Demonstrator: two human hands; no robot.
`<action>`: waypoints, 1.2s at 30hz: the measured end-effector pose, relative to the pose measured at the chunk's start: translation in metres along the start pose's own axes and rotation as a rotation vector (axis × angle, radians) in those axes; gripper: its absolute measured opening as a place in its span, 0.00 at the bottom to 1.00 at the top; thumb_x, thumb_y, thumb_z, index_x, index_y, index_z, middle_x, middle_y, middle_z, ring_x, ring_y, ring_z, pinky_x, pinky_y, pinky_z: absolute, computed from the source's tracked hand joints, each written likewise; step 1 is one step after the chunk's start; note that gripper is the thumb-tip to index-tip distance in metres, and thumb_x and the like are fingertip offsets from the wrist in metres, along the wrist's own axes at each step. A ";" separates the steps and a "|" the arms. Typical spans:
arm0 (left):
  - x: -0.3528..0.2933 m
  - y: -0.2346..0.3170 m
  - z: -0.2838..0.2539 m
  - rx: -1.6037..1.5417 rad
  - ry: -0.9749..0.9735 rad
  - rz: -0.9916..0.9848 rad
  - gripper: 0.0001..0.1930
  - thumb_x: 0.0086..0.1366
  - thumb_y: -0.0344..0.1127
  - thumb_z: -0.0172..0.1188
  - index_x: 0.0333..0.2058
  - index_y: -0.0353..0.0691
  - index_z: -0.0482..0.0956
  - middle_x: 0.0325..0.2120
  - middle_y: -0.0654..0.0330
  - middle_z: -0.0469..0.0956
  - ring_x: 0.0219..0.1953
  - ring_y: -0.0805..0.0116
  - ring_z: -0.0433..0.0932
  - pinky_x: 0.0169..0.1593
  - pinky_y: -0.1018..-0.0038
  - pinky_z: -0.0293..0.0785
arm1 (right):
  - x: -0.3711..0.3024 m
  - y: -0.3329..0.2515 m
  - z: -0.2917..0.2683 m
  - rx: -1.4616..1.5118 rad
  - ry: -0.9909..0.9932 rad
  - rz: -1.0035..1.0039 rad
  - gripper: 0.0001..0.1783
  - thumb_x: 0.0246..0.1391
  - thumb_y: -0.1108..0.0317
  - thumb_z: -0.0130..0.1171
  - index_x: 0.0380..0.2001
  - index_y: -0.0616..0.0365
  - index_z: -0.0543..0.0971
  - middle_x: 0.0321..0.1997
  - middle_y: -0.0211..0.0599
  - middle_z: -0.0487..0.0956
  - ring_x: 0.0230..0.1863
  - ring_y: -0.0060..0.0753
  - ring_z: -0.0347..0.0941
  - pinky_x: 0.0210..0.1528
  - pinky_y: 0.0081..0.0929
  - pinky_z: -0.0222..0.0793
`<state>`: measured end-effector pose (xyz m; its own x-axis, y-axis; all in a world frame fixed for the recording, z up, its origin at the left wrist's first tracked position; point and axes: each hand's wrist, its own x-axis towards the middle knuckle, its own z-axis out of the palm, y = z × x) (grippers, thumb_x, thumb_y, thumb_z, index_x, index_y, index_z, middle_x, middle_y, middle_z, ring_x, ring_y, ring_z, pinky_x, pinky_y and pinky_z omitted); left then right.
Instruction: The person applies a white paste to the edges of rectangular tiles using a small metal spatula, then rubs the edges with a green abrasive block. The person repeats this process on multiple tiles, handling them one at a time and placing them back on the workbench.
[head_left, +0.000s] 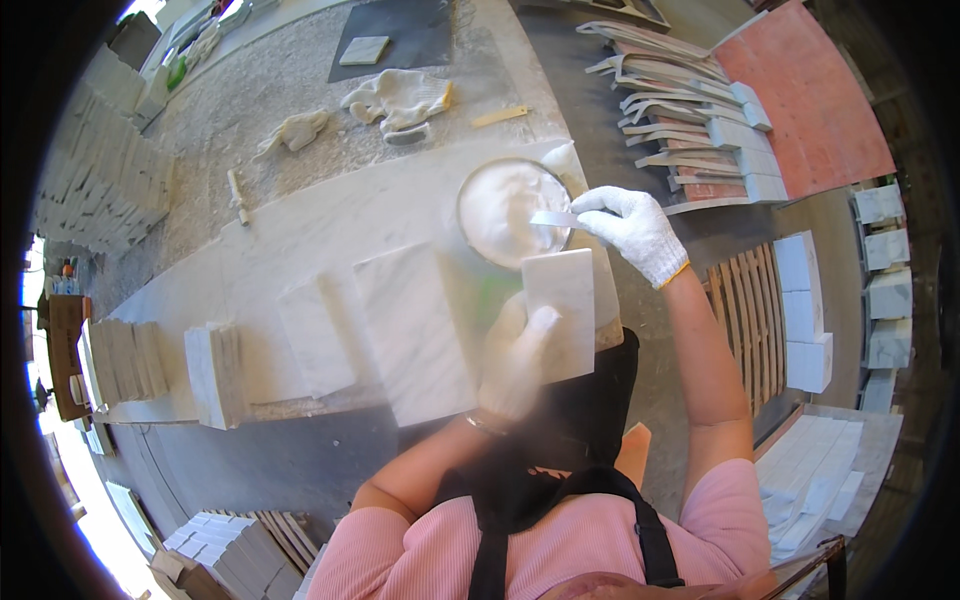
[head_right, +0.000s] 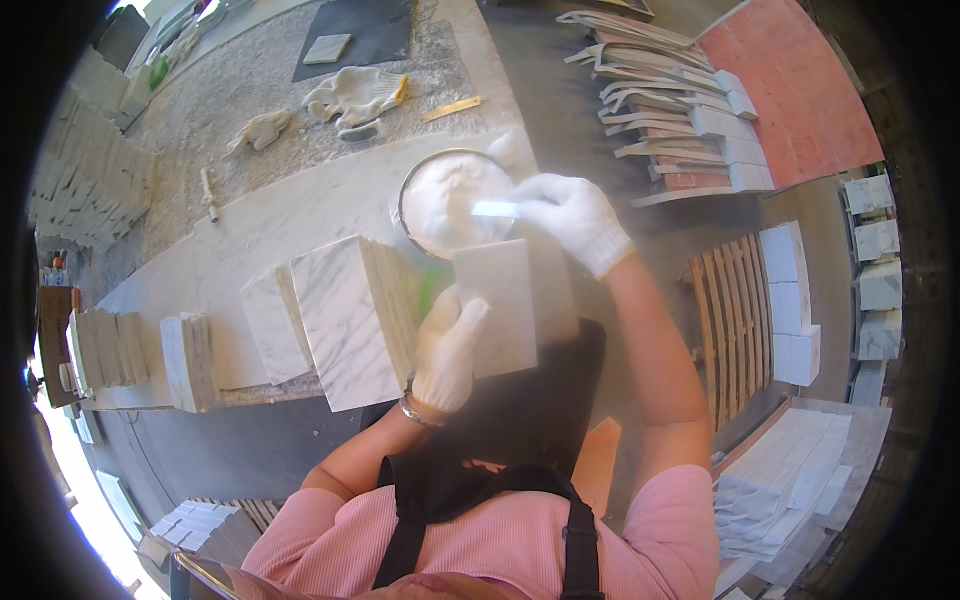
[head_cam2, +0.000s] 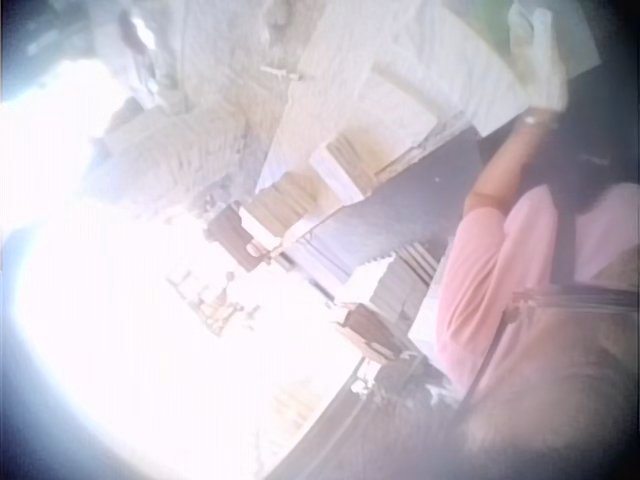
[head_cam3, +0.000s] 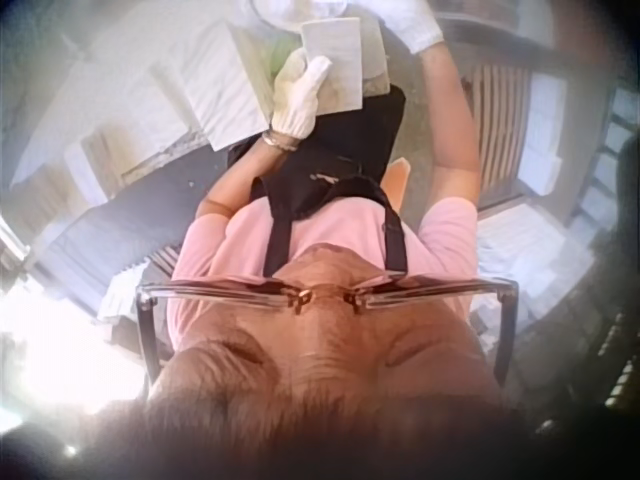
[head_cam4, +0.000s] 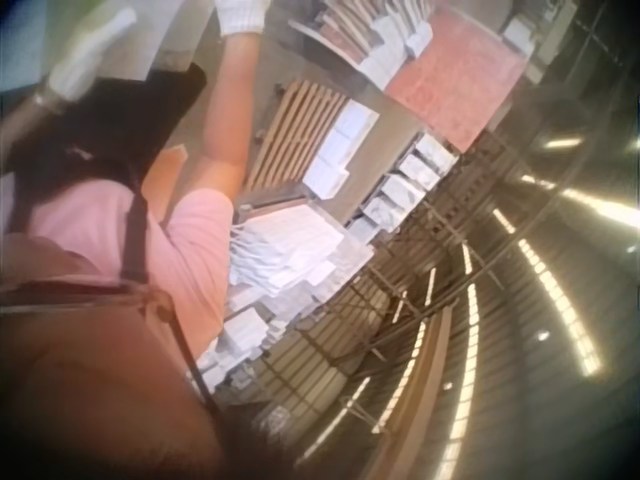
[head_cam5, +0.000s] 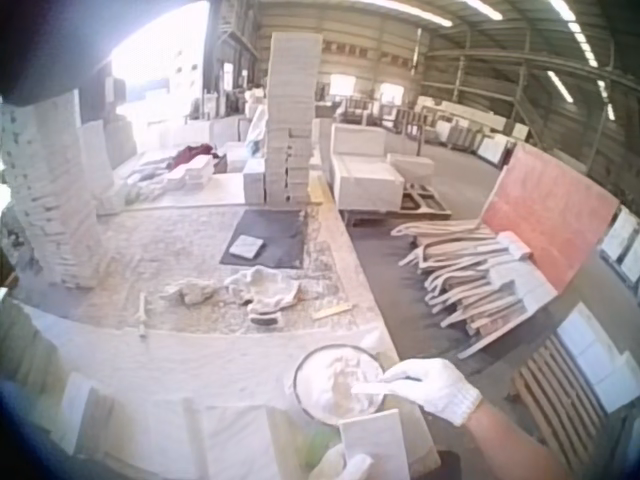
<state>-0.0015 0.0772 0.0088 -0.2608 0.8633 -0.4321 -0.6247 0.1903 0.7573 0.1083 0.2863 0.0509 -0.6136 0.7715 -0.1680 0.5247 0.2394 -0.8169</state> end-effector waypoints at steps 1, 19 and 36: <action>0.001 0.001 0.000 0.020 -0.001 0.016 0.20 0.77 0.38 0.55 0.61 0.32 0.74 0.53 0.60 0.79 0.54 0.73 0.74 0.59 0.72 0.70 | 0.004 0.005 0.001 0.009 -0.001 0.037 0.11 0.62 0.69 0.65 0.46 0.60 0.88 0.35 0.24 0.85 0.32 0.14 0.72 0.35 0.20 0.70; 0.015 0.018 -0.001 0.151 0.052 -0.001 0.23 0.76 0.35 0.53 0.64 0.29 0.72 0.57 0.55 0.79 0.58 0.68 0.74 0.64 0.70 0.66 | 0.002 -0.021 -0.025 0.160 -0.089 0.093 0.12 0.61 0.69 0.65 0.46 0.57 0.88 0.32 0.23 0.84 0.28 0.11 0.72 0.29 0.15 0.64; 0.016 0.021 0.000 0.070 0.064 -0.014 0.24 0.76 0.35 0.52 0.65 0.28 0.71 0.58 0.55 0.78 0.60 0.67 0.73 0.66 0.69 0.64 | -0.016 -0.028 -0.015 0.087 -0.073 -0.045 0.11 0.61 0.76 0.65 0.46 0.61 0.88 0.41 0.30 0.86 0.38 0.18 0.77 0.43 0.21 0.75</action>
<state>-0.0191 0.0950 0.0173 -0.3003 0.8293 -0.4712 -0.5759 0.2361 0.7827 0.1121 0.2764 0.0849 -0.6783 0.7156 -0.1669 0.4445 0.2187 -0.8687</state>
